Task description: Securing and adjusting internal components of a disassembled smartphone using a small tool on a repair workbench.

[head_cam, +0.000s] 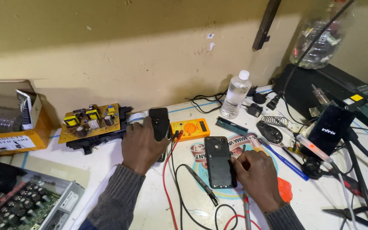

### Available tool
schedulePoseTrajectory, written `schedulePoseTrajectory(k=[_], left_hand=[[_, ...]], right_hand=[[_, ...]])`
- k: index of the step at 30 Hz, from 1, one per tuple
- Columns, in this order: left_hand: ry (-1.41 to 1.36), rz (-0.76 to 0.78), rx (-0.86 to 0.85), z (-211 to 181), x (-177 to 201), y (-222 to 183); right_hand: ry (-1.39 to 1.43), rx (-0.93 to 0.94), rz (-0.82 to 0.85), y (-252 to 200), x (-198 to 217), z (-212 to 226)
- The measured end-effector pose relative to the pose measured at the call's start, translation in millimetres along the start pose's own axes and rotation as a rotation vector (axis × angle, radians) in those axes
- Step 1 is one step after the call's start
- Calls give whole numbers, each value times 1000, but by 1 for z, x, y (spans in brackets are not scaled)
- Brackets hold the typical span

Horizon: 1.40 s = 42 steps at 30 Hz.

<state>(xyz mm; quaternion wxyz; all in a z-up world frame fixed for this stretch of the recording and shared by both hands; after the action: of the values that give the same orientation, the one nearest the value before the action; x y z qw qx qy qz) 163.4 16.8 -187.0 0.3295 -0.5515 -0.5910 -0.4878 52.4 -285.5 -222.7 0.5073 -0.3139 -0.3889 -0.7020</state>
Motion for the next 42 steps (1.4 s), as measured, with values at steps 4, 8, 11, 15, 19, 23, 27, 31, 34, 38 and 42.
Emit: schedulePoseTrajectory(k=[4, 8, 11, 15, 19, 23, 27, 31, 34, 38, 42], left_hand=[[-74, 65, 75, 0, 32, -2], [-150, 160, 169, -2, 77, -13], [-134, 287, 242, -2, 104, -30], [-79, 369, 311, 17, 125, -60], [67, 486, 434, 43, 115, -83], [257, 650, 381, 65, 82, -94], [260, 735, 358, 80, 60, -95], [269, 762, 327, 73, 61, -93], [382, 667, 282, 60, 63, -83], [165, 287, -16, 9, 58, -46], [128, 38, -40, 5, 0, 6]], right_hand=[[31, -4, 0, -3, 1, -6], [41, -41, 11, -4, 2, -14], [32, -38, 11, -3, 1, -18], [53, -33, 13, -5, 3, -16], [51, -65, 31, -4, 6, -14], [53, -50, 13, -5, 8, -13], [56, -44, -21, -7, 10, -16], [84, -108, 7, -8, 22, -14], [100, -169, 8, -10, 32, -12], [138, -241, 31, -15, 37, -1], [82, -127, -5, -18, 26, -14]])
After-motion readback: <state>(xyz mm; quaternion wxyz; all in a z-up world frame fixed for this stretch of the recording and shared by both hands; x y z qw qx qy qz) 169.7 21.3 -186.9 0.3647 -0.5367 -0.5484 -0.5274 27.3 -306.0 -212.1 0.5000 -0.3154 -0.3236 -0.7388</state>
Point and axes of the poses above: each hand's wrist, its own y-axis towards the middle knuckle, its own x-axis out of the back of the hand, z = x × y, the point moved 6 cm from there along y, towards the middle knuckle, and after that the axes turned 5 degrees about z, right-handed, at the moved point
